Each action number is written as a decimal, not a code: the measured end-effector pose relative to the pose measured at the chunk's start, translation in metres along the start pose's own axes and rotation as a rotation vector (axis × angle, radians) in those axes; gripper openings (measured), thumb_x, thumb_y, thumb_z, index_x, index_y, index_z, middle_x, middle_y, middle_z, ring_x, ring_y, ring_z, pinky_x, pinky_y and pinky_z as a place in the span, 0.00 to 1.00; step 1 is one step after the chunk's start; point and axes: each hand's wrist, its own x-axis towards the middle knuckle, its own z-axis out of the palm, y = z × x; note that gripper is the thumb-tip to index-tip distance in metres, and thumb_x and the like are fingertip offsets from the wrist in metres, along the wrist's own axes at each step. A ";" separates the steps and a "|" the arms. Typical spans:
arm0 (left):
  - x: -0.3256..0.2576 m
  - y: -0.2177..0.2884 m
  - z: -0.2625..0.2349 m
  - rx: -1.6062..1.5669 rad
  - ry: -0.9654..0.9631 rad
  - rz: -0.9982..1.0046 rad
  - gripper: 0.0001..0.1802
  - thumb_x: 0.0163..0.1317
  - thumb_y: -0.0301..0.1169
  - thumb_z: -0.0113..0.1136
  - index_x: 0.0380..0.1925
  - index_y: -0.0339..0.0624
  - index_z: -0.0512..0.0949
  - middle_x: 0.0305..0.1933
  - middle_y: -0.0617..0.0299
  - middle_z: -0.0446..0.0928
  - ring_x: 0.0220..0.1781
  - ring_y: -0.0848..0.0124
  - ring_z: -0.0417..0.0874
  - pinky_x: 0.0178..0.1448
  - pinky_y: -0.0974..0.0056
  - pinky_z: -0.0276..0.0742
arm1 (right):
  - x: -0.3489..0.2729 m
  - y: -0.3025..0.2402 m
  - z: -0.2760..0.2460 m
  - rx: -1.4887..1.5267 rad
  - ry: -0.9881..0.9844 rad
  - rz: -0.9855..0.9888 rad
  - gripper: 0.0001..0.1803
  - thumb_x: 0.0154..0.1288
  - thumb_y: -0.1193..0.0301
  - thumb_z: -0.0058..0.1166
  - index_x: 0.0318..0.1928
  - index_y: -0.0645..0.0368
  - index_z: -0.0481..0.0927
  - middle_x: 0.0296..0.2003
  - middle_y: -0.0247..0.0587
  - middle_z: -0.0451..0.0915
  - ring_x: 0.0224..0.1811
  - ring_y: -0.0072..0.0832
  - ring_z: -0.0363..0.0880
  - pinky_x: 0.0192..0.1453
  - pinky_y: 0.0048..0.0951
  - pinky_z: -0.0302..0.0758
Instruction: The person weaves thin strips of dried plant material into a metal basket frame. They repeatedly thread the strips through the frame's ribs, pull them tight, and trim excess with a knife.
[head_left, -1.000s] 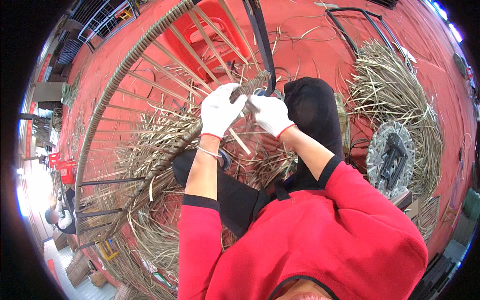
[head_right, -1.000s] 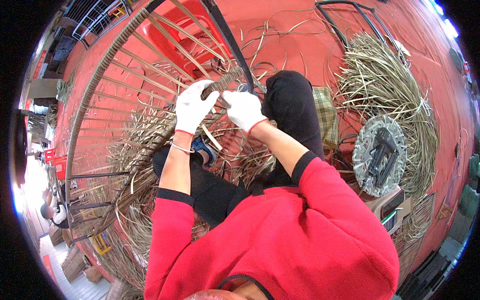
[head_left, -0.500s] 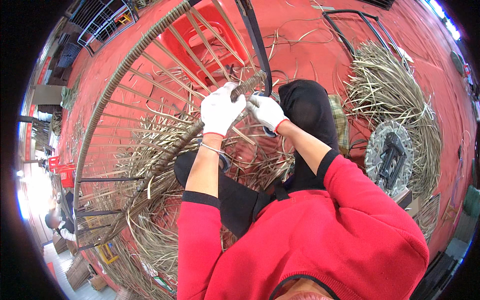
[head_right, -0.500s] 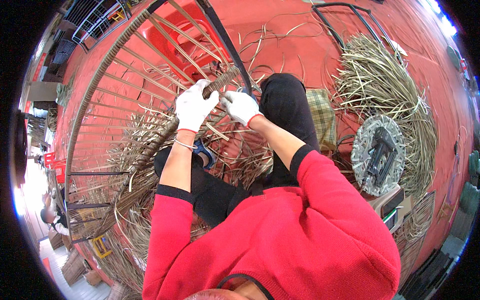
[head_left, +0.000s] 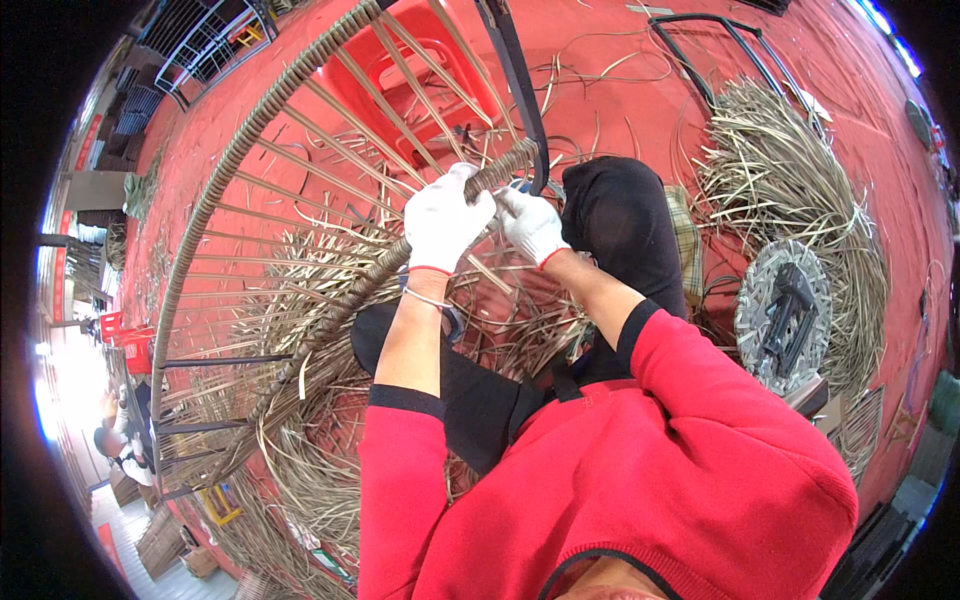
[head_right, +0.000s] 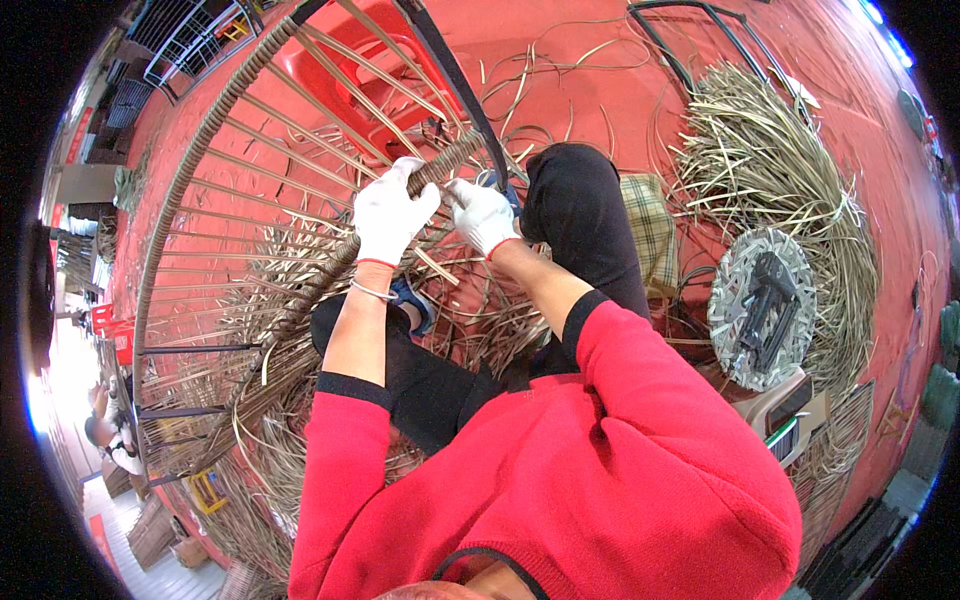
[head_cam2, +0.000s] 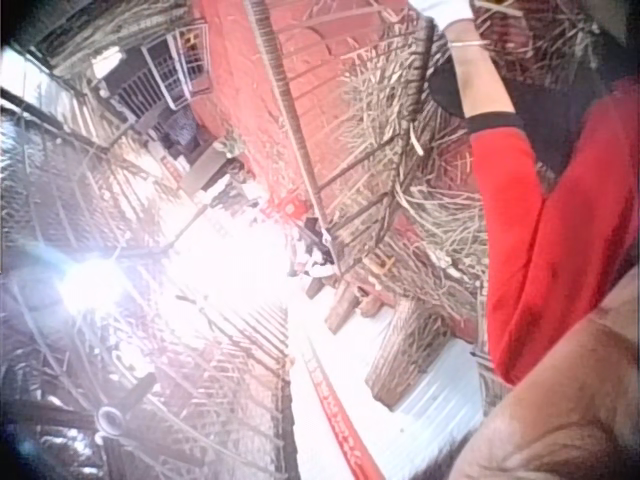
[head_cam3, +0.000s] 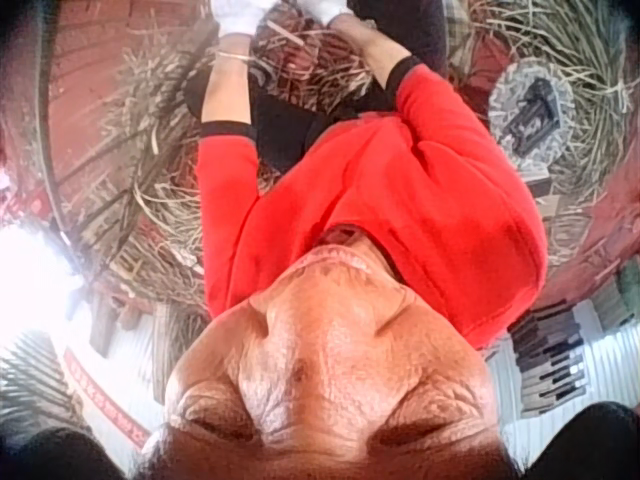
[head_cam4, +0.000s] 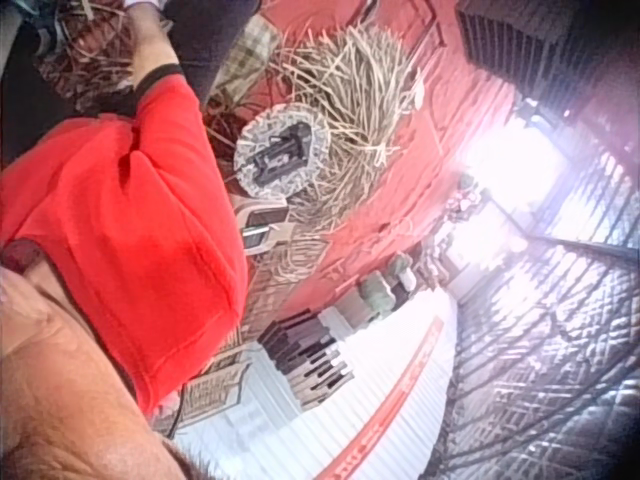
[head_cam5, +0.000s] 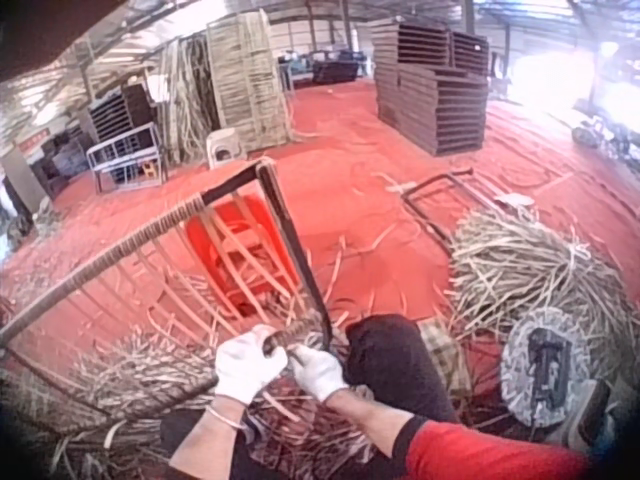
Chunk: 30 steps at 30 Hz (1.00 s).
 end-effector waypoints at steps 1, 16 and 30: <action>0.001 -0.001 0.000 -0.009 -0.004 0.007 0.20 0.58 0.45 0.66 0.47 0.50 0.83 0.37 0.54 0.86 0.40 0.54 0.89 0.47 0.55 0.84 | -0.001 -0.003 -0.006 -0.130 0.047 -0.069 0.09 0.74 0.64 0.53 0.46 0.53 0.82 0.31 0.51 0.83 0.35 0.51 0.83 0.39 0.44 0.77; -0.003 -0.012 -0.005 -0.132 0.190 0.334 0.20 0.53 0.31 0.69 0.48 0.48 0.84 0.45 0.57 0.83 0.48 0.58 0.85 0.55 0.57 0.82 | 0.035 -0.120 -0.092 0.641 -0.475 0.569 0.17 0.79 0.64 0.48 0.35 0.62 0.82 0.23 0.31 0.76 0.21 0.20 0.71 0.24 0.25 0.68; 0.041 -0.031 0.001 -0.513 0.028 0.031 0.13 0.65 0.41 0.65 0.37 0.44 0.89 0.30 0.53 0.85 0.35 0.56 0.87 0.41 0.57 0.80 | -0.166 0.101 -0.384 -1.037 0.305 0.825 0.29 0.65 0.57 0.62 0.65 0.51 0.77 0.56 0.51 0.82 0.60 0.48 0.80 0.63 0.47 0.77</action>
